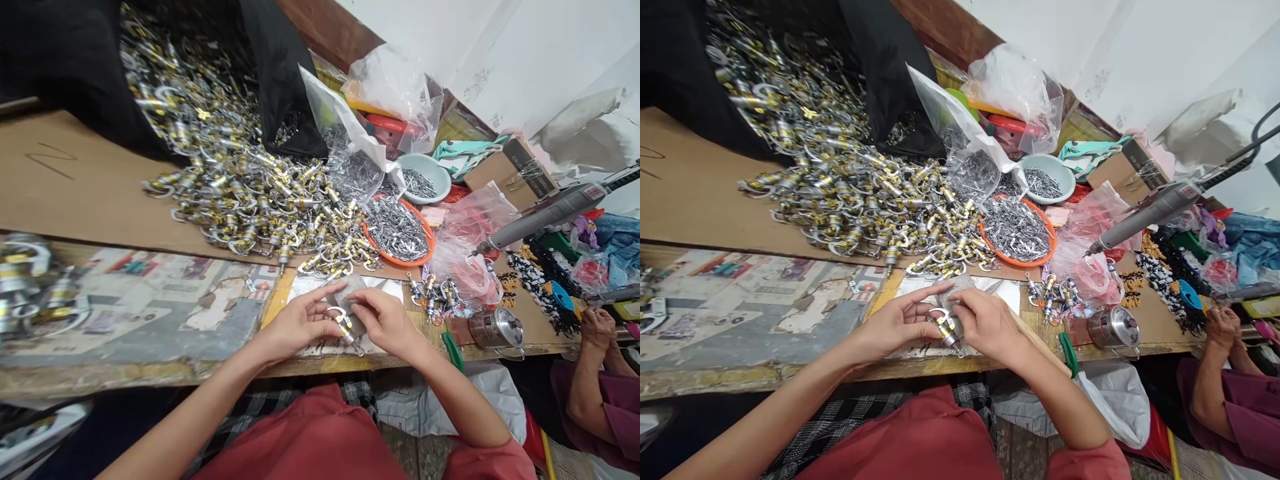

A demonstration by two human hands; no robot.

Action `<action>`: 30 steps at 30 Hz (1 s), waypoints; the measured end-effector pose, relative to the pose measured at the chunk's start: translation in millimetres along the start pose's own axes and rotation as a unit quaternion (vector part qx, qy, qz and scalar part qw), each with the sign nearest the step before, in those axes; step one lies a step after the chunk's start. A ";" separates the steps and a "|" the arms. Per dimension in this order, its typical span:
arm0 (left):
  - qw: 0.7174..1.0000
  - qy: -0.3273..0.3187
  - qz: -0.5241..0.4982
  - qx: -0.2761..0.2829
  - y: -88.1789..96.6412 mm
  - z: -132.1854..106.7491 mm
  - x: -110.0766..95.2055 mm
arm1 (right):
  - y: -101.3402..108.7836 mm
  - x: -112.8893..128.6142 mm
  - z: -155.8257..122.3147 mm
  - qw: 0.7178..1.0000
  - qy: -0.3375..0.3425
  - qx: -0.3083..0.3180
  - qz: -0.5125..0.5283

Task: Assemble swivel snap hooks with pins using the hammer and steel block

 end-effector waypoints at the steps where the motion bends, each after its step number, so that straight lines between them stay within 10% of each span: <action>1: 1.000 0.001 -0.001 -0.001 0.0 0.0 0.0 | 0.3 -0.4 -0.9 1.000 -0.002 -0.016 0.006; 20: 1.000 -0.012 0.027 0.004 2.2 0.9 2.5 | -17.5 9.1 -11.2 0.994 -0.070 0.026 -0.074; 26: 1.000 0.010 0.007 -0.005 1.1 1.1 1.7 | 6.3 -38.8 -43.2 0.976 -0.122 -0.158 -0.084; 30: 1.000 0.021 0.005 -0.013 1.0 1.3 0.2 | 13.5 -72.9 -67.8 0.958 -0.171 -0.044 -0.227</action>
Point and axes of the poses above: each hand's wrist, its own z-axis towards the middle knuckle, its own y-axis out of the back of the hand, x = y × z, the point moved 1 cm from there along z, towards the middle knuckle, and after that the axes turned 3 degrees about -y, right-handed, at the moved point
